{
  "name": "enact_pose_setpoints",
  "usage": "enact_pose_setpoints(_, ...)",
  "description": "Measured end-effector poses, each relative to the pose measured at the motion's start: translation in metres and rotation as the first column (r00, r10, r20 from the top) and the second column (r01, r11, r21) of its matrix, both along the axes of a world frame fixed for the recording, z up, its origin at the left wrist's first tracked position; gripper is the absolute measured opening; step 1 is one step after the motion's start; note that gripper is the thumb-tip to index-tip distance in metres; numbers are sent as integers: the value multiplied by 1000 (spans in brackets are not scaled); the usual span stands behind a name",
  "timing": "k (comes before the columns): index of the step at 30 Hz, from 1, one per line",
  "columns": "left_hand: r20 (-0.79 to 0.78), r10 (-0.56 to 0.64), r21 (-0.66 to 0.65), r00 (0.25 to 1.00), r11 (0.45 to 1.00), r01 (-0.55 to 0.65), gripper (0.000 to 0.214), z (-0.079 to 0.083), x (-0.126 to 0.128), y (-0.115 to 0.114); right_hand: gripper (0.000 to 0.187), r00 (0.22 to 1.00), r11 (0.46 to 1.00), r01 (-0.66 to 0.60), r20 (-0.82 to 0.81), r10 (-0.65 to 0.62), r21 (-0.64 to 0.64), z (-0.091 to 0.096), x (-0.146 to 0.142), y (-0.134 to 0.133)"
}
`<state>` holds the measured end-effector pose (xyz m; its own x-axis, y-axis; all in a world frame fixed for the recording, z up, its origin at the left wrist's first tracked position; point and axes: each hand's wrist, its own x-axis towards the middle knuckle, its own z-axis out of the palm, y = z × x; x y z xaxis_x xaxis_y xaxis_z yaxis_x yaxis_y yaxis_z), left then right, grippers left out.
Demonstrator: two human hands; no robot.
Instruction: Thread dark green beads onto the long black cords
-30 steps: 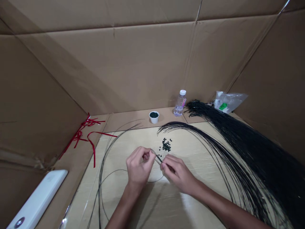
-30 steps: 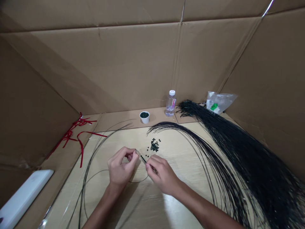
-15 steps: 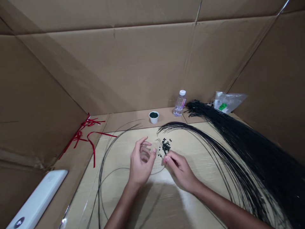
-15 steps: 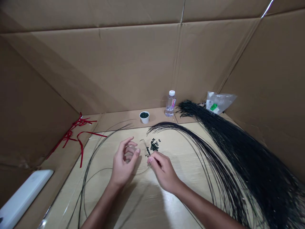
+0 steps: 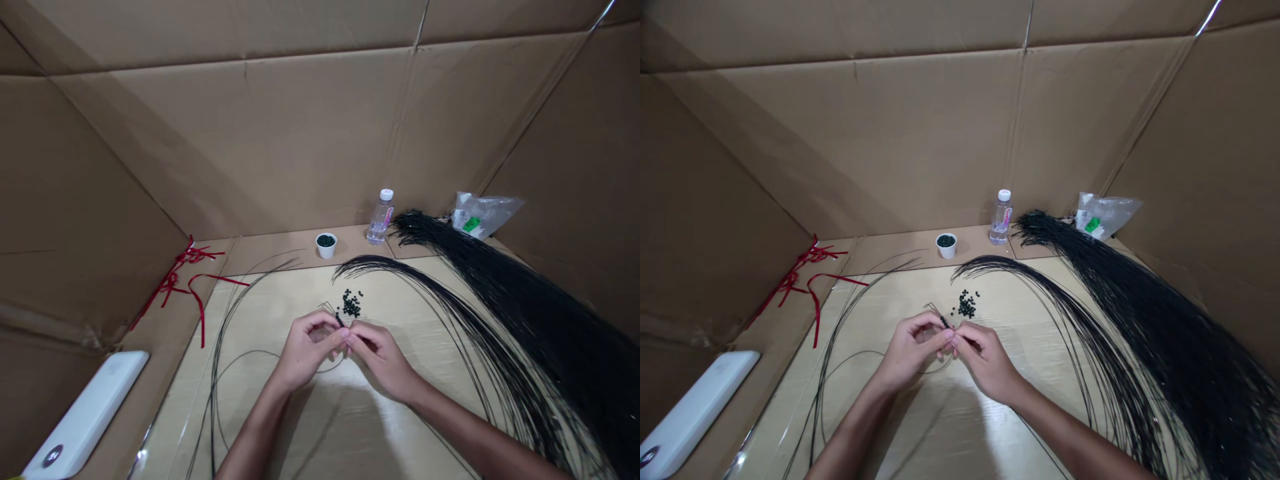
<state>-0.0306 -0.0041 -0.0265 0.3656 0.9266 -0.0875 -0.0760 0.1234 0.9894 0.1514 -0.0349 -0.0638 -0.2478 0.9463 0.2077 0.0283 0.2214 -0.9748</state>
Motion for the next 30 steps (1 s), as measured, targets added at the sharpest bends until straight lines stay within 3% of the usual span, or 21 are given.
enact_pose_setpoints(9, -14, 193, 80, 981, 978, -191, 34, 5, -9, 7, 50, 995, 999, -43, 88, 40, 32, 5, 1, -3)
enact_pose_setpoints(14, 12, 264, 59, 965, 963, -264, 35, 4, -12, 8, 53, 997, 996, -83, 8, 83, -28, 5, 0, -1)
enact_pose_setpoints(17, 77, 378, 53, 923, 923, -382, 36, 12, -19, 11, 55, 978, 977, -188, -110, 177, -101, 23, -2, -4)
enact_pose_setpoints(20, 194, 488, 41, 851, 863, -504, 38, 36, -35, 16, 55, 946, 942, -309, -147, 291, -128, 56, -4, -16)
enact_pose_setpoints(25, 423, 512, 62, 748, 807, -587, 39, 99, -74, 26, 54, 878, 872, -478, -97, 469, -110, 106, -4, -47)
enact_pose_setpoints(27, 526, 470, 63, 709, 810, -584, 30, 122, -91, 32, 56, 856, 849, -516, -100, 507, -112, 110, -3, -56)
enact_pose_setpoints(30, 615, 489, 48, 619, 760, -648, 15, 147, -114, 42, 55, 843, 842, -536, -85, 531, -56, 95, 0, -68)
